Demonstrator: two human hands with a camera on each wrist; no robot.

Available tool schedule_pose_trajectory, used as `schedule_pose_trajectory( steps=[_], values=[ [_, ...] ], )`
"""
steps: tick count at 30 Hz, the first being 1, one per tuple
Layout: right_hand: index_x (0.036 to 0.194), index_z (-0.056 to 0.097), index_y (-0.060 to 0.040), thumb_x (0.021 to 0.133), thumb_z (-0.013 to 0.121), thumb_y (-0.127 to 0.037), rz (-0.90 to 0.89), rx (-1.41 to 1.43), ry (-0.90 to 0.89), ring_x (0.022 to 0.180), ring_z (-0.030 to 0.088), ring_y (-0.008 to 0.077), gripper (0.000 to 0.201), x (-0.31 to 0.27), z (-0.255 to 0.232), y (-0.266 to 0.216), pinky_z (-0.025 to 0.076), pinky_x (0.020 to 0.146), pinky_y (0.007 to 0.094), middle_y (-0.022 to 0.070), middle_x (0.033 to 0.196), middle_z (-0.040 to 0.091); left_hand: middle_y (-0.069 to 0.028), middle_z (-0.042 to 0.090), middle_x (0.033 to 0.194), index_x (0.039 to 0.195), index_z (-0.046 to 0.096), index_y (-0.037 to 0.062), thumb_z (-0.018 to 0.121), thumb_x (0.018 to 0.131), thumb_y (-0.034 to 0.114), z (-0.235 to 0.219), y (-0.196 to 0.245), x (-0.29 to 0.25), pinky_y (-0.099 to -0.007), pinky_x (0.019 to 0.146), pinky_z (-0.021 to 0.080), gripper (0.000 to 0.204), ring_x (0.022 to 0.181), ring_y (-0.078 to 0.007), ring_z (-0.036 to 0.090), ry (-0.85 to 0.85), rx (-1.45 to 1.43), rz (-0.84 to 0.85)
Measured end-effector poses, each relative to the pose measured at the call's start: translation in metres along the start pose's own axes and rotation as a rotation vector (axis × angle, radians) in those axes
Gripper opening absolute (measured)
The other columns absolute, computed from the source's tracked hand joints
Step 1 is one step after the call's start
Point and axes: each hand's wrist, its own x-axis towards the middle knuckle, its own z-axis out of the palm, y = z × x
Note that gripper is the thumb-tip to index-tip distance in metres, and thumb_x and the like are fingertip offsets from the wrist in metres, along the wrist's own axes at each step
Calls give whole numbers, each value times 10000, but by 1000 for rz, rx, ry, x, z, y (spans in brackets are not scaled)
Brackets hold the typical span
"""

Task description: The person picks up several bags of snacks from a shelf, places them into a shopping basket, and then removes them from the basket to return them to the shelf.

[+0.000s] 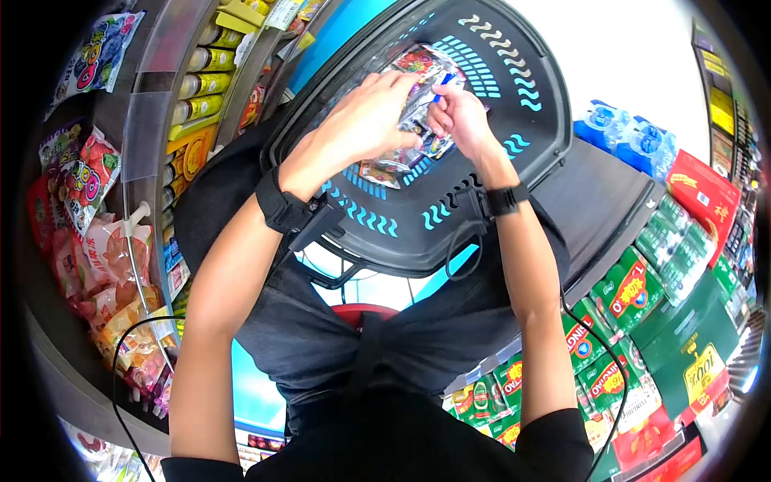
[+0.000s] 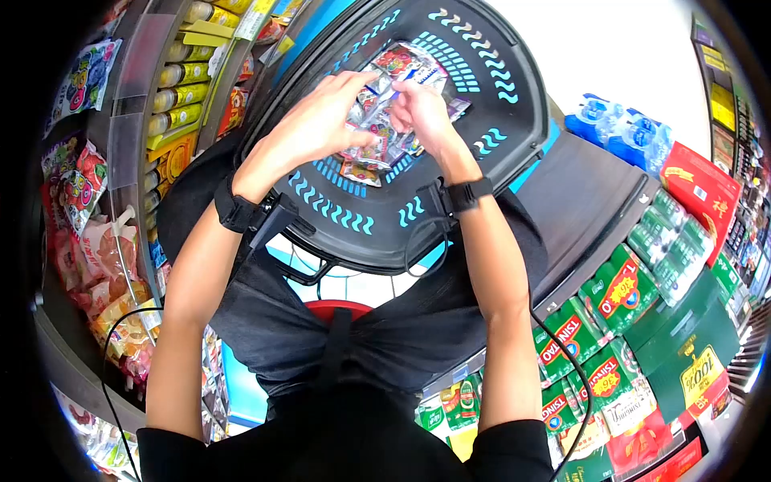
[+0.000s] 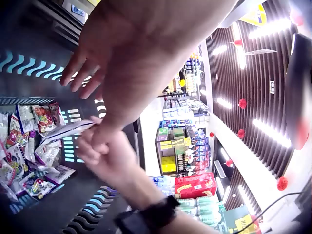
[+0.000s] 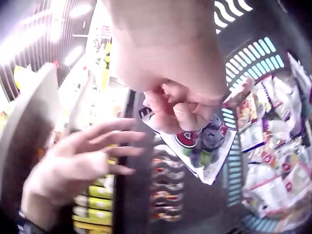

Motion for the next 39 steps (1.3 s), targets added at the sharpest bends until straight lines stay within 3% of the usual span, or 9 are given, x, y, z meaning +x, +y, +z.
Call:
schedule_pose_trajectory(
  steps=[3,4,7,11,15,21,27,32,39],
  values=[
    [625,399,-113,941,429,-263,-4,234,-215,477,386,163,352,-38,23,-29,320,497,273,-5,458,308,-186,513,1260,1329,421,70,700,763,189,5,10,1,-392,973,413,642,1157,-345,502,93,-108,106],
    [620,400,-109,948,414,-269,-62,270,-281,479,387,163,365,-39,22,-34,321,494,272,-3,459,319,-202,588,1127,1251,478,69,652,798,169,4,11,5,-422,867,473,495,1025,-372,574,118,-147,103],
    [618,416,-92,964,362,-297,-214,363,-364,492,407,173,406,-28,7,-34,335,473,273,13,484,373,-205,637,934,1140,526,68,590,829,142,-13,13,13,-462,740,498,326,867,-397,609,61,-12,-83],
    [807,559,-9,927,392,-252,-31,58,202,559,528,170,318,36,-54,9,400,504,270,81,705,571,-232,631,820,1019,518,11,569,834,170,-23,4,15,-497,691,482,249,815,-413,607,58,116,-260],
    [1093,565,48,883,378,-105,115,-402,377,704,675,267,320,85,-106,64,488,497,314,163,985,645,-252,630,801,1024,482,-16,584,824,174,-19,11,17,-495,698,483,294,795,-423,611,43,143,-311],
    [1300,343,42,869,487,-47,-10,-194,436,722,668,289,463,141,-116,107,568,570,358,202,950,606,-252,624,770,1022,483,-34,586,837,160,-24,16,24,-482,665,473,287,765,-424,611,33,28,-354],
    [1229,417,78,796,590,-31,-16,-168,652,543,652,242,479,189,-107,117,507,436,339,152,742,626,-251,625,768,1031,487,-34,579,845,153,-22,13,27,-468,663,475,279,770,-422,611,34,-28,-400],
    [831,640,102,808,517,-312,-179,-870,786,867,614,443,432,185,-89,107,474,804,452,329,886,618,-252,627,782,1025,491,-23,579,846,160,-24,11,29,-468,672,481,271,787,-421,611,37,-26,-372],
    [871,639,80,819,500,-327,-54,-1090,243,856,627,399,434,45,-34,3,470,781,423,283,860,640,-272,613,815,1048,469,-11,578,849,145,-20,12,22,-474,710,470,276,840,-433,592,23,-65,-290]
  ],
)
